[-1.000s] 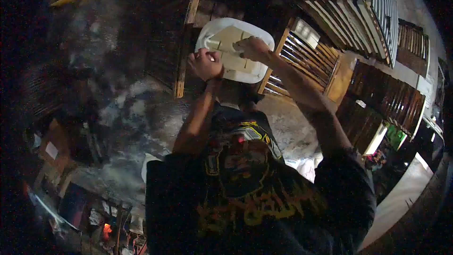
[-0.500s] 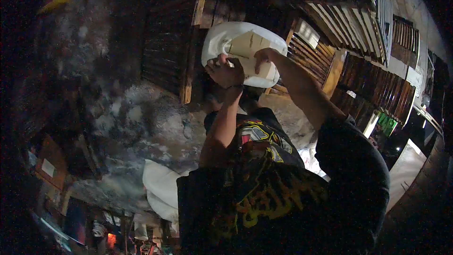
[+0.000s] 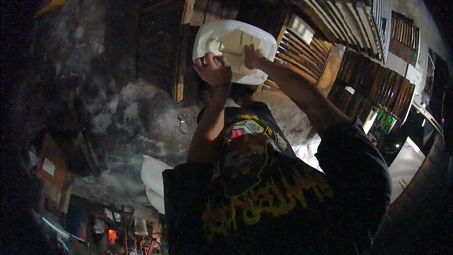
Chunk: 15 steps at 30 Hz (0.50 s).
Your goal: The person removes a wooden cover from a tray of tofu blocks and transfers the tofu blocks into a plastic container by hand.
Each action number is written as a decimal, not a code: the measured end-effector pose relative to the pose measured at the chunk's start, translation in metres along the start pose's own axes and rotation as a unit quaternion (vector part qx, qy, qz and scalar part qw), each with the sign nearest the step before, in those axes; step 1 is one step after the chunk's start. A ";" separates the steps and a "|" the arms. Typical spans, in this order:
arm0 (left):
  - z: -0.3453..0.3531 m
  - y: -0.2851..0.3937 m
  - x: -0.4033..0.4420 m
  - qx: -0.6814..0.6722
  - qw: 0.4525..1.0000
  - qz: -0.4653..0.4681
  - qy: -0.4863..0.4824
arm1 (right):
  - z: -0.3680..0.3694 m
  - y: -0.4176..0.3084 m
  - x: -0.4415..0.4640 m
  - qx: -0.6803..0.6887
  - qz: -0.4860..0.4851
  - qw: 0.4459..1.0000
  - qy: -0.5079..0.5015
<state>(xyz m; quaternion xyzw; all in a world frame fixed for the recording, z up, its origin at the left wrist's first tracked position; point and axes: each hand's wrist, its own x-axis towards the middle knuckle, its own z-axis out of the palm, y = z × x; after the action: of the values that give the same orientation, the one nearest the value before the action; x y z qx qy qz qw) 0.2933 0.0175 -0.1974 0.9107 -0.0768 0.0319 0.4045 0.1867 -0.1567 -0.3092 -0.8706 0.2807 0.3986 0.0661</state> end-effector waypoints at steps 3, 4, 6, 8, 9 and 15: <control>0.007 -0.008 -0.002 0.001 0.999 0.043 0.023 | -0.003 0.023 0.024 -0.133 -0.179 0.975 -0.003; 0.008 -0.010 -0.004 0.002 0.999 0.043 0.021 | -0.011 0.025 0.024 -0.112 -0.193 0.974 -0.037; 0.006 -0.010 -0.003 -0.018 0.999 0.039 -0.002 | -0.021 0.023 0.018 -0.081 -0.217 0.969 -0.084; 0.011 -0.015 -0.007 -0.023 1.000 0.020 -0.002 | -0.022 0.015 0.011 -0.078 -0.229 0.965 -0.101; 0.016 -0.019 -0.011 -0.026 1.000 0.010 0.000 | -0.022 0.011 0.009 -0.082 -0.236 0.963 -0.104; 0.047 -0.063 -0.025 -0.039 0.998 -0.020 -0.051 | -0.048 0.004 0.006 -0.135 -0.320 0.936 -0.066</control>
<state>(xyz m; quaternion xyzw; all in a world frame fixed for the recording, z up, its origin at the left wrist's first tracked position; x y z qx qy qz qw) 0.2786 0.0271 -0.2786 0.8960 -0.0803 -0.0253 0.4361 0.2194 -0.1792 -0.2807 -0.8870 -0.0739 0.4468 0.0904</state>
